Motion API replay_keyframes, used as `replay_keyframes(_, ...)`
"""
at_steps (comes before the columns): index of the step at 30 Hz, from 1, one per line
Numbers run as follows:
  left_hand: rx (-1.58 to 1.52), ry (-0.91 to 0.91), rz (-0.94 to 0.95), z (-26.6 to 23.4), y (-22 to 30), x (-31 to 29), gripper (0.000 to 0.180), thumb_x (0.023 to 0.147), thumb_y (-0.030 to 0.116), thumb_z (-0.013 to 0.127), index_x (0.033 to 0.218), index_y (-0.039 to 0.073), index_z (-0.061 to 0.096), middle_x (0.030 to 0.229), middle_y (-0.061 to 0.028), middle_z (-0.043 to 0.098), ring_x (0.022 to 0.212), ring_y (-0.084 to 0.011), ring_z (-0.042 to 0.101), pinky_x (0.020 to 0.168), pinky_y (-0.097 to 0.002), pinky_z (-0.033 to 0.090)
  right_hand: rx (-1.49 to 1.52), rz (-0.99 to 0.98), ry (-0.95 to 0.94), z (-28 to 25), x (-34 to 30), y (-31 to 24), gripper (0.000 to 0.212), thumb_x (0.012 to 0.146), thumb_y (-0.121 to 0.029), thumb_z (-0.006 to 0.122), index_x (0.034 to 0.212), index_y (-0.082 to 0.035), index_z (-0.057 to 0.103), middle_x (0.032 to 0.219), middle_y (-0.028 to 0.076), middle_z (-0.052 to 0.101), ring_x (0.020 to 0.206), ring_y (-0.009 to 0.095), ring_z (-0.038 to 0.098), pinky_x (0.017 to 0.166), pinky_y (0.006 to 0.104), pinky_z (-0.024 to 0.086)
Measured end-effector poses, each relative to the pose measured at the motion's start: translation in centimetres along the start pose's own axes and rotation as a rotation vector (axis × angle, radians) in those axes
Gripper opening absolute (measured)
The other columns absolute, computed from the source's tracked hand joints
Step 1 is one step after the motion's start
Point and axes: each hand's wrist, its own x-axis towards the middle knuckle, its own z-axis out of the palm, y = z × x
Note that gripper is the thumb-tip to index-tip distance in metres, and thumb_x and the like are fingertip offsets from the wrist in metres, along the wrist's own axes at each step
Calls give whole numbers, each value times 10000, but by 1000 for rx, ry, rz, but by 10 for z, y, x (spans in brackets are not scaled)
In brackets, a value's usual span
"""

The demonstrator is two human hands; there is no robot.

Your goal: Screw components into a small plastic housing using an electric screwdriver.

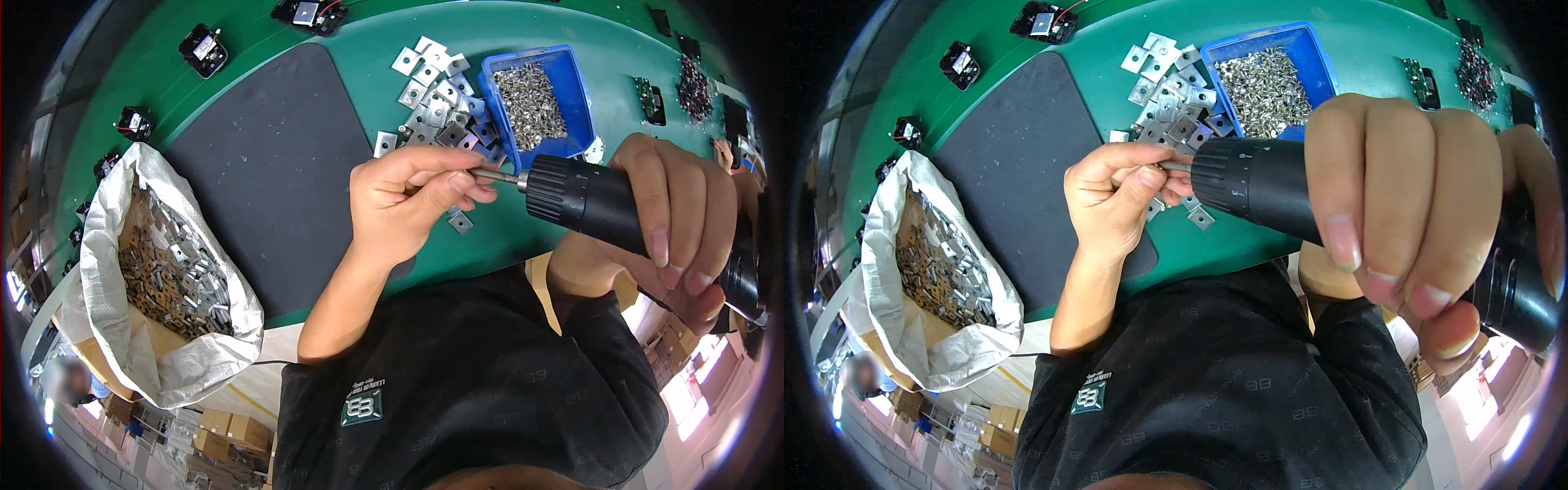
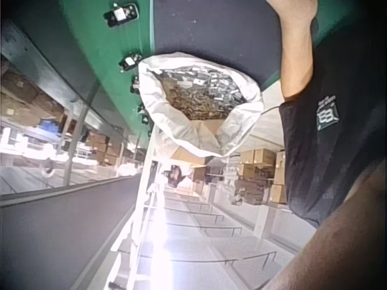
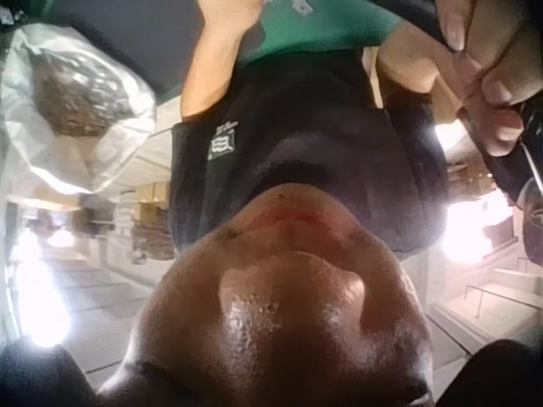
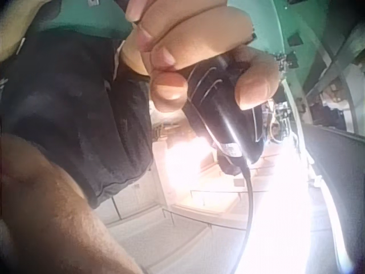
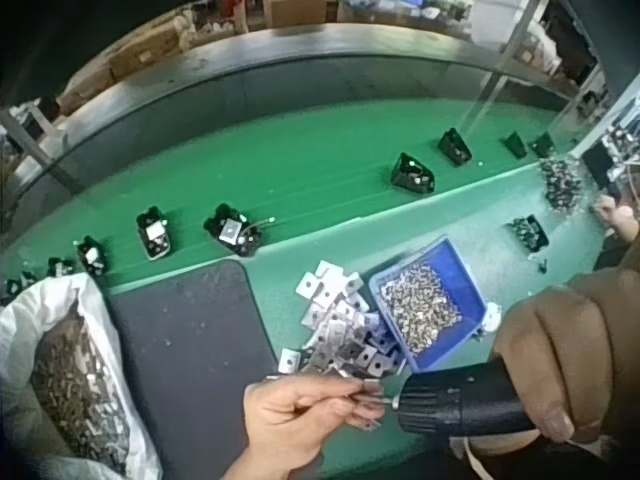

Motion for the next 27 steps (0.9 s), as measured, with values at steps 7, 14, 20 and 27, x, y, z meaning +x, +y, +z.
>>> replay_keyframes(7,106,-38,86,-1,-6,1,155,873,-83,634,1024,-88,664,997,-194,710,871,-233,719,747,-294,588,60,91,-104,-22,7,-10,438,657,-28,829,1049,-110,651,674,-33,622,614,75,608,682,202,541)
replay_keyframes(14,390,-100,243,1,-13,0,271,872,-87,630,1140,-87,594,1096,-281,660,976,-305,690,819,-371,585,37,91,-148,-26,7,-12,472,661,-40,834,1085,-93,634,693,-23,638,619,81,617,674,209,546)
replay_keyframes(20,1057,-49,362,-13,13,5,381,750,67,789,1095,-34,663,1064,-174,681,888,-201,682,772,-293,548,-59,93,-99,-27,4,-16,432,667,-75,824,1055,-111,638,707,-44,641,626,65,624,669,186,516)
replay_keyframes(27,1590,223,108,-26,26,5,236,735,91,762,929,27,644,862,-117,598,805,-310,604,707,-412,496,-266,66,102,-20,0,-28,330,677,-116,777,971,-168,637,675,-86,568,606,30,530,658,184,413)
